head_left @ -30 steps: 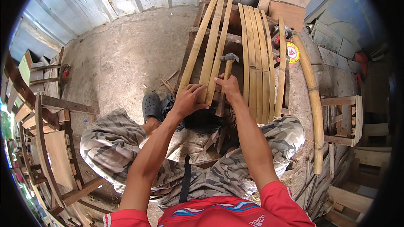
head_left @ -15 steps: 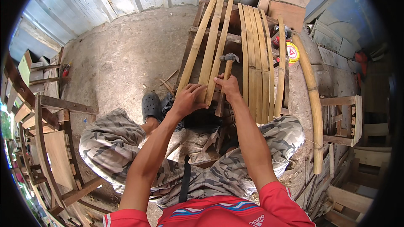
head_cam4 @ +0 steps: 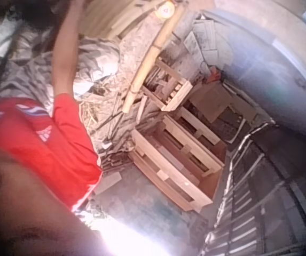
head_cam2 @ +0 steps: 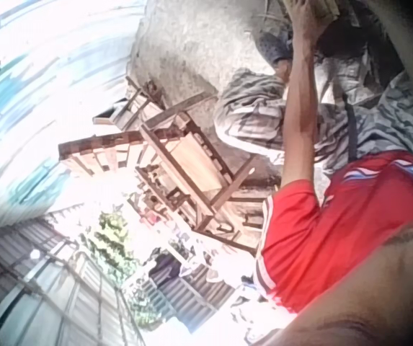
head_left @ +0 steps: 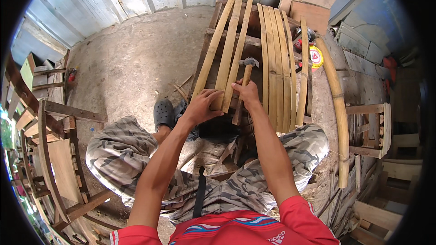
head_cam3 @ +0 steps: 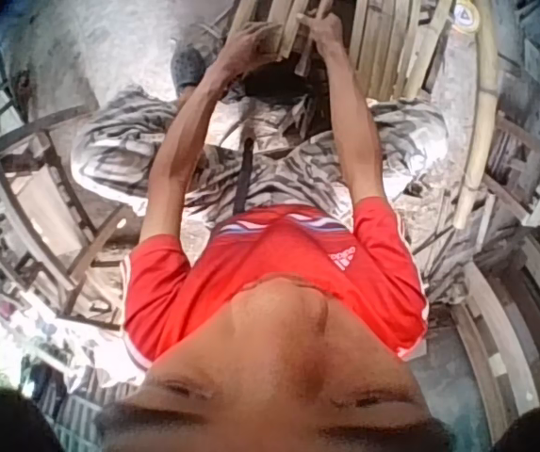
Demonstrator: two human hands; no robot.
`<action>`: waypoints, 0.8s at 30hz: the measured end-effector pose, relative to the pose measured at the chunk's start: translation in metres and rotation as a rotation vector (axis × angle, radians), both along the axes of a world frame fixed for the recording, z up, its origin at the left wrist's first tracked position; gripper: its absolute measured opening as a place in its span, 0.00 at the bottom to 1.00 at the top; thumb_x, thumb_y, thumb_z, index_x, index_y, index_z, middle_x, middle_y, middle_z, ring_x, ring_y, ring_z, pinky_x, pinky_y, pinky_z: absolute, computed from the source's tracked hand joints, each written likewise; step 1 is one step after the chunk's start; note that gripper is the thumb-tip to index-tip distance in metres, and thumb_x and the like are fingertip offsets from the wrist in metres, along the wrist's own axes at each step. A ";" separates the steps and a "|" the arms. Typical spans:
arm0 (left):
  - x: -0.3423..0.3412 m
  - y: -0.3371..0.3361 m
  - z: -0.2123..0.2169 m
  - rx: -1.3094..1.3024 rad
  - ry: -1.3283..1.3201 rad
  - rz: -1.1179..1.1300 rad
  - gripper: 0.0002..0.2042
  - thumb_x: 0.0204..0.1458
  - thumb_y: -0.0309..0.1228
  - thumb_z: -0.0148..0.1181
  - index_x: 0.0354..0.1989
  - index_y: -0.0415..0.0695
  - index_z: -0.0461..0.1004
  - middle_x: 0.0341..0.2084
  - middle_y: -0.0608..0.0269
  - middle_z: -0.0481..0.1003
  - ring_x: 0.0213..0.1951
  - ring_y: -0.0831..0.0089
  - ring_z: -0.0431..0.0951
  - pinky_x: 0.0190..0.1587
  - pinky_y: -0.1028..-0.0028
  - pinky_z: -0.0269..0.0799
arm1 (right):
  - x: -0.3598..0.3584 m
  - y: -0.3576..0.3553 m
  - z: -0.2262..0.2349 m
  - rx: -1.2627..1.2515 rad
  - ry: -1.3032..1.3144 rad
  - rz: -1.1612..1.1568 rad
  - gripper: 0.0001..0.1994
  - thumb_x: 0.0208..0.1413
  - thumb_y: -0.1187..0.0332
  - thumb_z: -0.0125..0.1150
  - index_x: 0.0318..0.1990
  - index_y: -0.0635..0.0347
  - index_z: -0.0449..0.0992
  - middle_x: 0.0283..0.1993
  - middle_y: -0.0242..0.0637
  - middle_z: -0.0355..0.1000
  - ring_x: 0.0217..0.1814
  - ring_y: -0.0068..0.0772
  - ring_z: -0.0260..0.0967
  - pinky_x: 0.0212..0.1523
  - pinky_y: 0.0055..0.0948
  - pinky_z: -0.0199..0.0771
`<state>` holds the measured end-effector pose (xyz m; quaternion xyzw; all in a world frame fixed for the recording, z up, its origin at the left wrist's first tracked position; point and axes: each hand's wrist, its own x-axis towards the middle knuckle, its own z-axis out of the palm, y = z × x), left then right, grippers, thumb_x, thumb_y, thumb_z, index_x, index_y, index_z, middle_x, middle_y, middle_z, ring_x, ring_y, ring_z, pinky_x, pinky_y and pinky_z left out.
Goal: The person assembles a wooden structure by aligning thin wooden slats and securing them with a hammer. The person repeatedly positions the slats and taps them into place.
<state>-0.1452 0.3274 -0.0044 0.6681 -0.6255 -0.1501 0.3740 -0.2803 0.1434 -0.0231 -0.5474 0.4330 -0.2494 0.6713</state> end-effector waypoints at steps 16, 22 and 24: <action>0.001 0.001 -0.003 0.018 -0.025 -0.008 0.37 0.42 0.37 0.78 0.64 0.43 0.70 0.61 0.51 0.73 0.63 0.52 0.70 0.66 0.59 0.67 | 0.002 0.001 0.002 0.018 0.026 -0.013 0.13 0.53 0.79 0.72 0.39 0.60 0.70 0.40 0.34 0.73 0.42 0.31 0.78 0.44 0.29 0.84; -0.001 0.000 0.000 0.012 -0.022 -0.013 0.37 0.42 0.37 0.78 0.64 0.43 0.70 0.61 0.51 0.73 0.63 0.51 0.70 0.65 0.59 0.67 | -0.001 -0.002 0.000 0.012 0.034 -0.017 0.13 0.53 0.79 0.72 0.39 0.60 0.70 0.42 0.34 0.73 0.43 0.32 0.78 0.46 0.30 0.84; -0.001 0.002 -0.001 0.009 -0.027 -0.007 0.37 0.42 0.37 0.78 0.64 0.43 0.71 0.60 0.51 0.73 0.62 0.51 0.71 0.65 0.58 0.67 | 0.000 0.000 0.002 0.028 0.022 -0.012 0.13 0.53 0.79 0.72 0.39 0.60 0.70 0.42 0.34 0.73 0.42 0.32 0.78 0.46 0.30 0.84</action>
